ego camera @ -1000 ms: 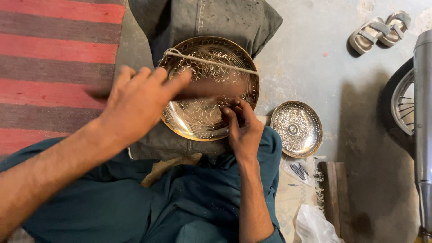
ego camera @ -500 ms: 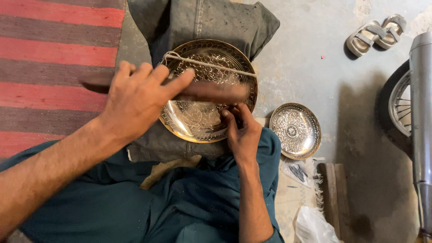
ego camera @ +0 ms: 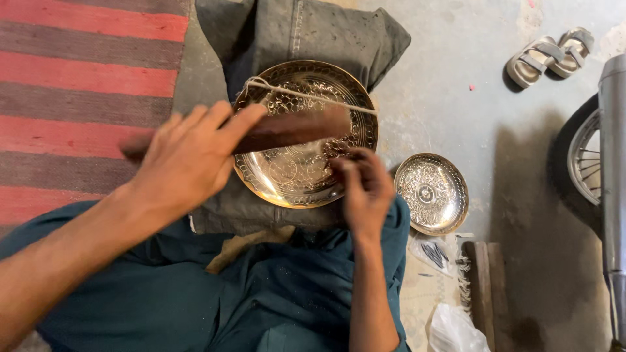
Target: The person sits on the floor with an engraved brass plate resting on a cloth cushion and hammers a small punch against the plate's patterned surface using a wooden mallet, working the decorative design section by section and repositioning the punch with the other hand.
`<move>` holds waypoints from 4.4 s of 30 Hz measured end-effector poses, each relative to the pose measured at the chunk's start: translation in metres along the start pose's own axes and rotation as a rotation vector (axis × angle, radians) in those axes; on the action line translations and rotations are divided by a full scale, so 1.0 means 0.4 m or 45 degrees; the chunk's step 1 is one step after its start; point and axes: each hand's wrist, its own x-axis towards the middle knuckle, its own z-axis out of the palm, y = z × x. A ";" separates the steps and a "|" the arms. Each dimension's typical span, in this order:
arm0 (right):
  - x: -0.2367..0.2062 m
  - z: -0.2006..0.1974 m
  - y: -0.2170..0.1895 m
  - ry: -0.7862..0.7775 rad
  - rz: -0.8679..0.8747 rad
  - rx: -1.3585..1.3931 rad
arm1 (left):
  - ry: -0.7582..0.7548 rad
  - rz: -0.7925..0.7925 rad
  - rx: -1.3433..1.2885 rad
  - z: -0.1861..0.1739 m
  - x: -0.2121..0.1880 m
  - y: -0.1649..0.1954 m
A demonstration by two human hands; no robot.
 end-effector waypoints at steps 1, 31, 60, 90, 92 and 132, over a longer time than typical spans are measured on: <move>0.003 -0.017 0.007 0.093 0.025 0.191 | 0.005 -0.040 -0.201 -0.001 -0.021 -0.001; 0.123 -0.109 0.340 0.183 -0.093 -0.071 | 0.311 -0.860 -0.597 0.215 -0.138 0.131; 0.117 -0.150 0.334 0.299 0.267 0.213 | 0.551 -0.690 -0.761 0.210 -0.215 0.066; -0.001 0.023 0.011 -0.093 -0.148 -0.112 | -0.276 -0.199 -0.659 -0.023 -0.018 0.024; 0.003 0.023 0.007 -0.119 -0.207 -0.190 | -0.217 -0.182 -0.623 -0.018 -0.012 0.026; 0.027 0.020 -0.016 -0.175 -0.249 -0.293 | 0.145 0.124 0.292 0.065 -0.013 -0.004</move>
